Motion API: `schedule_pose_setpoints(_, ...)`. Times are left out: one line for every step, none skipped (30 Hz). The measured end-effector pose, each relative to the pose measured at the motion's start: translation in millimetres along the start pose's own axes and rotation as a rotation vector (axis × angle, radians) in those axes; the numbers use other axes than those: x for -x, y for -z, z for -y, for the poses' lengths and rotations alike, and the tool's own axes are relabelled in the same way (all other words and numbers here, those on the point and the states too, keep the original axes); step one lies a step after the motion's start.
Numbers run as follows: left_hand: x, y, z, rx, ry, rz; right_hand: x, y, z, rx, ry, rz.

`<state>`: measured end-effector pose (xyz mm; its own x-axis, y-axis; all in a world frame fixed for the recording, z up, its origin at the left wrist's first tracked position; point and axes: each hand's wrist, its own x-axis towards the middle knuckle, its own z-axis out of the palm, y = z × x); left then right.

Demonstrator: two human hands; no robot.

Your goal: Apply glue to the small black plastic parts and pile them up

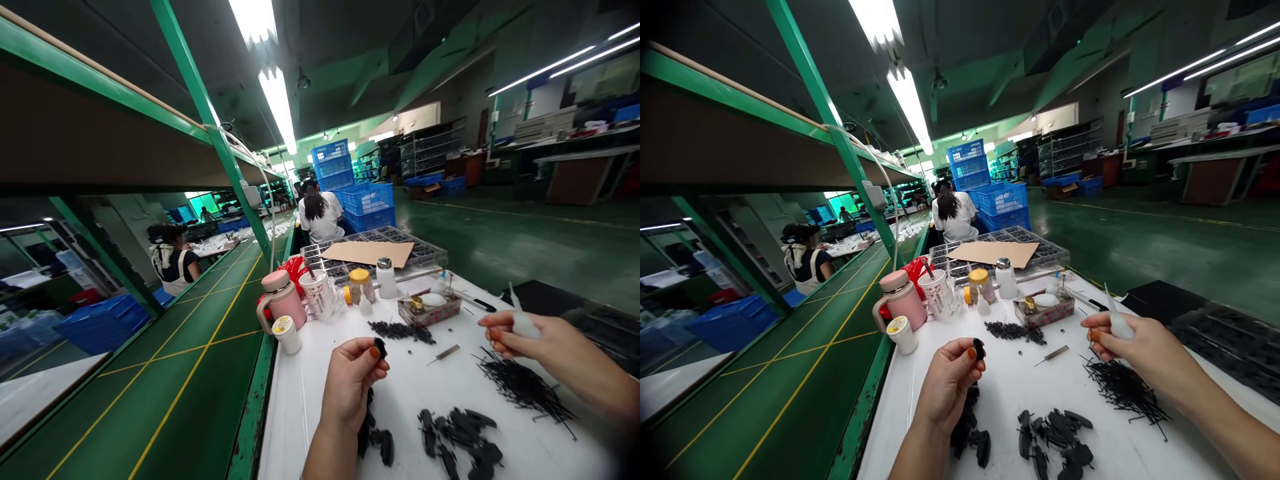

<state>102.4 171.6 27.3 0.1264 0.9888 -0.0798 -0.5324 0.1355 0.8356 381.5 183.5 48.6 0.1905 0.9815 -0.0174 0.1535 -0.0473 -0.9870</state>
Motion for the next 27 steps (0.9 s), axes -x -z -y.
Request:
schedule_pose_setpoints(0.0,-0.3,0.1,0.023,0.002,-0.005,-2.3,-4.1,5.6,-0.004,0.033,0.026)
schedule_pose_setpoints(0.1,-0.5,0.0,0.045,0.006,-0.008,-4.8,-9.0,10.9,-0.01,0.069,0.054)
schedule_pose_setpoints(0.3,-0.8,-0.3,0.068,0.011,-0.013,-7.1,-14.7,16.0,-0.018,0.102,0.083)
schedule_pose_setpoints(0.5,-1.1,-0.7,0.088,0.022,-0.018,-8.9,-21.3,21.2,-0.029,0.139,0.112)
schedule_pose_setpoints(0.8,-1.3,-1.3,0.105,0.037,-0.026,-9.8,-28.6,26.4,-0.042,0.161,0.161)
schedule_pose_setpoints(1.1,-1.4,-2.1,0.119,0.057,-0.037,-9.9,-36.4,31.5,-0.073,0.175,0.184)
schedule_pose_setpoints(1.3,-1.4,-2.9,0.132,0.077,-0.05,-9.1,-44.7,36.0,-0.102,0.193,0.218)
schedule_pose_setpoints(1.4,-1.1,-3.6,0.142,0.096,-0.062,-7.6,-53.1,39.7,-0.126,0.21,0.251)
schedule_pose_setpoints(1.1,-0.6,-4.3,0.152,0.111,-0.075,-5.7,-61.3,42.0,-0.161,0.233,0.284)
schedule_pose_setpoints(0.5,0.1,-4.6,0.161,0.12,-0.083,-3.6,-69.0,42.8,-0.18,0.249,0.322)
schedule_pose_setpoints(-0.3,1.0,-4.6,0.166,0.124,-0.084,-1.3,-76.0,41.9,-0.197,0.248,0.362)
schedule_pose_setpoints(-1.4,1.9,-4.3,0.168,0.125,-0.078,1.0,-82.1,39.6,-0.227,0.259,0.39)
schedule_pose_setpoints(-2.5,2.8,-3.6,0.167,0.126,-0.066,3.5,-87.1,36.0,-0.247,0.269,0.393)
schedule_pose_setpoints(-3.6,3.4,-2.5,0.164,0.129,-0.054,6.0,-91.0,31.8,-0.248,0.275,0.399)
schedule_pose_setpoints(-4.4,3.8,-1.3,0.157,0.132,-0.042,8.6,-93.8,27.5,-0.249,0.28,0.406)
schedule_pose_setpoints(-5.1,3.8,0.1,0.148,0.136,-0.032,11.3,-95.7,23.5,-0.247,0.281,0.412)
schedule_pose_setpoints(-5.4,3.4,1.4,0.137,0.141,-0.024,14.1,-96.8,20.1,-0.243,0.282,0.419)
schedule_pose_setpoints(-5.5,2.8,2.7,0.125,0.144,-0.017,16.8,-97.3,17.7,-0.238,0.286,0.423)
schedule_pose_setpoints(-5.4,2.1,3.8,0.113,0.146,-0.012,19.3,-97.4,16.2,-0.229,0.294,0.422)
schedule_pose_setpoints(-5.2,1.3,4.7,0.103,0.147,-0.009,21.6,-97.3,15.4,-0.212,0.309,0.414)
schedule_pose_setpoints(-5.0,0.6,5.5,0.096,0.146,-0.01,23.6,-97.1,15.1,-0.186,0.329,0.4)
schedule_pose_setpoints(-4.9,0.0,6.1,0.091,0.143,-0.013,25.2,-96.9,15.0,-0.153,0.356,0.384)
schedule_pose_setpoints(-4.7,-0.4,6.6,0.088,0.141,-0.017,26.4,-96.7,14.9,-0.12,0.387,0.366)
schedule_pose_setpoints(-4.7,-0.6,7.1,0.086,0.139,-0.02,27.3,-96.6,14.6,-0.087,0.42,0.346)
schedule_pose_setpoints(-4.7,-0.6,7.6,0.083,0.14,-0.02,27.7,-96.6,13.9,-0.059,0.453,0.328)
schedule_pose_setpoints(-4.8,-0.6,8.2,0.08,0.143,-0.016,28.0,-96.9,12.9,-0.034,0.485,0.313)
schedule_pose_setpoints(-5.0,-0.5,8.9,0.074,0.147,-0.01,28.0,-97.4,11.8,-0.014,0.515,0.302)
